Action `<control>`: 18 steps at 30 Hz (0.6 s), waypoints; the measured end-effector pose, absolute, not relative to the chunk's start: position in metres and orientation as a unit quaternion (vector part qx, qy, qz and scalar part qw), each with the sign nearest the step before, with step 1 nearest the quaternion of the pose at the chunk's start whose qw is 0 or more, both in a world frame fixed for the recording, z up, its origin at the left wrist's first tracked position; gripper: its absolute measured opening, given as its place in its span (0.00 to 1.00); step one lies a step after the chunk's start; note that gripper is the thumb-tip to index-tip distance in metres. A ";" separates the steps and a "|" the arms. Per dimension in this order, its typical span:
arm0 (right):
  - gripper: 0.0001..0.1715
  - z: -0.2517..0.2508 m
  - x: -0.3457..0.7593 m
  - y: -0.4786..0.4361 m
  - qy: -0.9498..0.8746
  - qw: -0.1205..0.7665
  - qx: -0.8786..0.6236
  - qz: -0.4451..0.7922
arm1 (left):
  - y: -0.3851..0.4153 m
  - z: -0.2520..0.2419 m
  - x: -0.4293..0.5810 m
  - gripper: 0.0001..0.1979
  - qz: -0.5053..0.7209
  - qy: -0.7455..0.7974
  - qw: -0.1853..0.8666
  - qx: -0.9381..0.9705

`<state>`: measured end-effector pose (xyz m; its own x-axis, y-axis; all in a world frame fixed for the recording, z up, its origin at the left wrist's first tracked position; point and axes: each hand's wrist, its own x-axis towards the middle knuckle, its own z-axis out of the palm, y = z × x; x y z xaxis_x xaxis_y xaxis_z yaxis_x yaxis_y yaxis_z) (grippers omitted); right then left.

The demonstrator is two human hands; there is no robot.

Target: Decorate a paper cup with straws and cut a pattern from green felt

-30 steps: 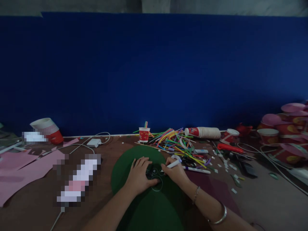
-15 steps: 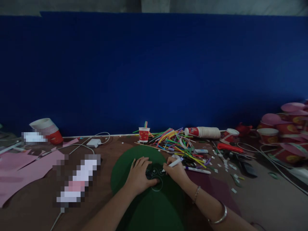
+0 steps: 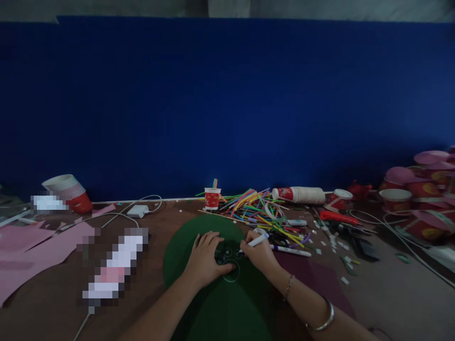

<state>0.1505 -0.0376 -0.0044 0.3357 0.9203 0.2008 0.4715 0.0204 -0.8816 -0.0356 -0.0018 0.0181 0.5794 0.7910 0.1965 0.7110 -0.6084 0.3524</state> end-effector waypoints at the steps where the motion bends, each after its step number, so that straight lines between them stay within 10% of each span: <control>1: 0.12 -0.005 0.150 -0.037 -0.529 0.483 -0.660 0.228 | -0.002 0.017 -0.036 0.33 0.171 0.426 0.118 0.881; 18: 0.11 0.000 0.148 -0.039 -0.502 0.491 -0.658 0.271 | 0.000 0.015 -0.036 0.33 0.170 0.422 0.112 0.884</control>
